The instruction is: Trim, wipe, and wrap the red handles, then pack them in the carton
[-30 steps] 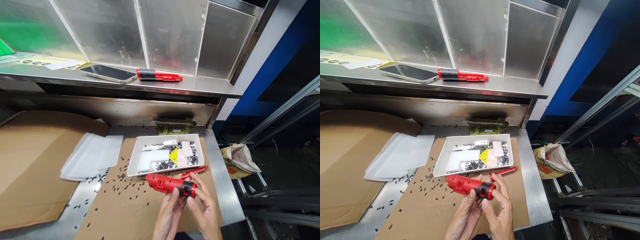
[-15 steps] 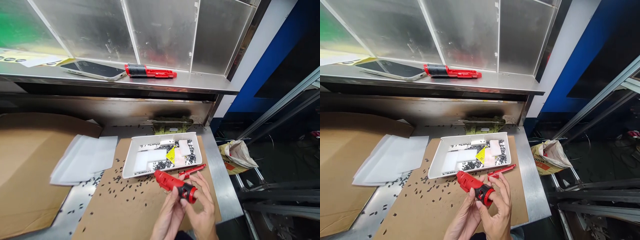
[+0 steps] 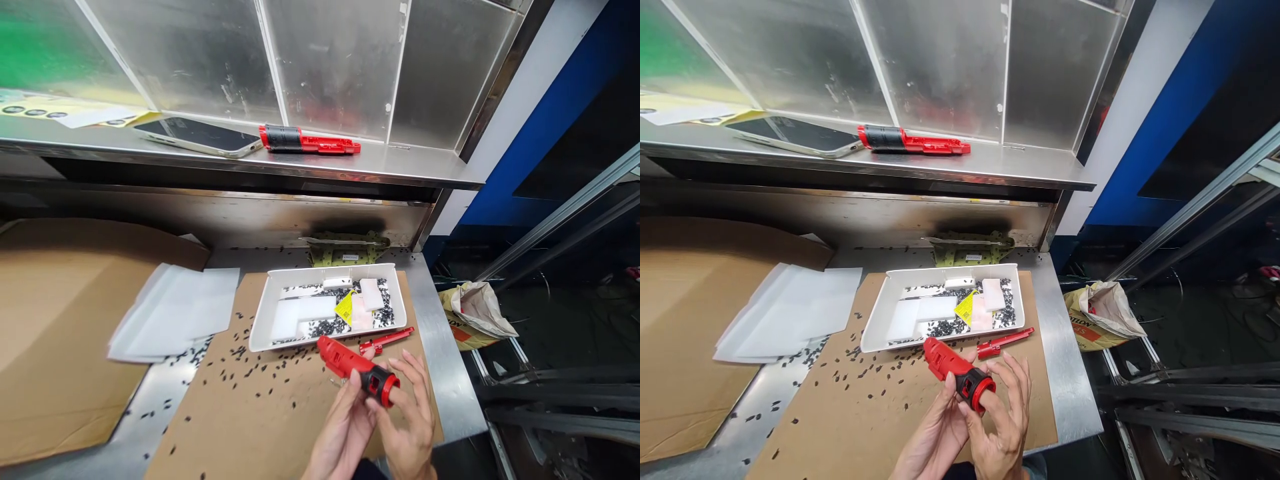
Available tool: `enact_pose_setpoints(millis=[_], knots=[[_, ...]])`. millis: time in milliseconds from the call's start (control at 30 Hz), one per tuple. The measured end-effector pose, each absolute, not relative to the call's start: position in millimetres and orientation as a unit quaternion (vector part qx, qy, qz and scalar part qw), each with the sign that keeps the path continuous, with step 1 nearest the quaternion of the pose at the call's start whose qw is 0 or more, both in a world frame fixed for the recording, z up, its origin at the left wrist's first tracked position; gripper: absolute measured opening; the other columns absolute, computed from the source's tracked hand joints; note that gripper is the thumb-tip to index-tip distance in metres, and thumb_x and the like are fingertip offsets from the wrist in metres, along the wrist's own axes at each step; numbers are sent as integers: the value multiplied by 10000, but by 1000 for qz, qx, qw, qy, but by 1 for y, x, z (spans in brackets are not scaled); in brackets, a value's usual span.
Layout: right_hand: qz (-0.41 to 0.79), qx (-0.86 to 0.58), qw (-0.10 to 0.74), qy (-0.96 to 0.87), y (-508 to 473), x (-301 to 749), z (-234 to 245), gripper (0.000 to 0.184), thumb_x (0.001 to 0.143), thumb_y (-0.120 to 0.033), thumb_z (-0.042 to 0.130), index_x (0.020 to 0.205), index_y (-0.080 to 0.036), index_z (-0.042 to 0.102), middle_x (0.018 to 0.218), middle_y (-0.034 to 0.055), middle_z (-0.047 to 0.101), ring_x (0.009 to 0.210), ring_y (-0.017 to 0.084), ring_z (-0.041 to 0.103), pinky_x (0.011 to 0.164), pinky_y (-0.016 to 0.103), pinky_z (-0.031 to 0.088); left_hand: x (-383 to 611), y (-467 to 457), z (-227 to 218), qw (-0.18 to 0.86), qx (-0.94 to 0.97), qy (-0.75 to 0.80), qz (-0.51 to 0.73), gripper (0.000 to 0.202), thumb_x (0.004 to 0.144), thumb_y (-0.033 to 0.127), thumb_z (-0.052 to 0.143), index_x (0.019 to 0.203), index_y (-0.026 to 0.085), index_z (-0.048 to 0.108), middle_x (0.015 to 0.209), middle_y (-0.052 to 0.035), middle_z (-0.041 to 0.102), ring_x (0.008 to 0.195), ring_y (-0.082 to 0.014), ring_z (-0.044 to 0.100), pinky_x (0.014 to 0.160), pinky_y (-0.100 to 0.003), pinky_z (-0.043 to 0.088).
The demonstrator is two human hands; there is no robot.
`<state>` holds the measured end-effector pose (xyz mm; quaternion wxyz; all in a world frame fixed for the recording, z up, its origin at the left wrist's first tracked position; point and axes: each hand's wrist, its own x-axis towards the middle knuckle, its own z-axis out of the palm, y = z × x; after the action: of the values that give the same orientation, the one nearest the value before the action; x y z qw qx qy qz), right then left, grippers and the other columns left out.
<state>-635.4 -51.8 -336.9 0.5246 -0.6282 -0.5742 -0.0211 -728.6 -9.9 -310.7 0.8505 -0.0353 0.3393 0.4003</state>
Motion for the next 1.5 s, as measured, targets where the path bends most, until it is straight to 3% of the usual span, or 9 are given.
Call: enact_pose_setpoints(millis=[400,500,600,767,867,1000,1200,1367,1500], knots=[[97,-609,612,-495,-54,-640,-342,155,846,-276,644,865,-251,492,1221,88,617,1243,283,529,979,483,457,-732,-10,-321,850,64,342,396,489,757,420,768,1187,206,675,1042,-105,735,917,-208,673,739,-262,538],[127,-612,620,-474,-57,-634,-347,222,855,-380,621,959,-253,473,1286,111,575,1284,304,482,1002,500,411,-739,0,-319,769,192,424,437,565,686,545,774,1120,189,714,1035,-112,736,1069,-296,626,951,-373,482],[149,-681,553,-456,-59,-620,-352,189,931,-395,487,855,-229,539,1299,113,553,1243,291,505,977,449,415,-757,15,-317,638,330,492,491,421,615,386,864,991,225,766,1087,-74,721,1237,-317,505,1136,-344,279],[192,-736,422,-494,-50,-606,-369,254,952,-341,431,794,-218,588,1056,86,631,994,222,627,819,331,496,-795,36,-320,394,551,543,496,249,696,369,794,927,280,771,1072,-74,707,1302,-325,422,1124,-364,285],[227,-713,353,-561,-35,-621,-391,133,874,-191,514,854,-234,638,879,25,668,802,196,665,693,289,514,-808,42,-325,417,510,585,473,313,721,483,740,929,248,746,1097,-97,696,1234,-355,483,1112,-408,287],[236,-706,267,-612,-12,-663,-426,226,725,-105,683,914,-227,668,948,46,696,882,259,670,755,365,525,-816,42,-328,436,467,596,486,511,742,611,666,1049,203,669,1248,-134,621,1308,-350,427,1149,-400,224],[252,-719,270,-589,7,-687,-454,136,828,-232,668,944,-167,643,944,44,683,877,204,661,823,421,531,-838,29,-318,549,327,573,514,891,728,631,684,1455,296,292,1290,-105,618,988,-289,663,860,-381,537],[322,-678,383,-538,-6,-651,-422,312,803,-287,611,1096,-179,628,815,55,706,633,209,690,578,327,587,-845,22,-312,757,49,430,489,529,889,473,554,1372,268,485,1198,-91,696,969,-253,680,779,-343,590],[363,-653,467,-474,-37,-617,-367,298,880,-369,577,1125,-201,607,897,82,731,772,209,736,660,258,617,-818,20,-311,808,-73,365,457,286,964,251,449,1113,144,669,964,-124,740,809,-205,716,650,-297,612]])
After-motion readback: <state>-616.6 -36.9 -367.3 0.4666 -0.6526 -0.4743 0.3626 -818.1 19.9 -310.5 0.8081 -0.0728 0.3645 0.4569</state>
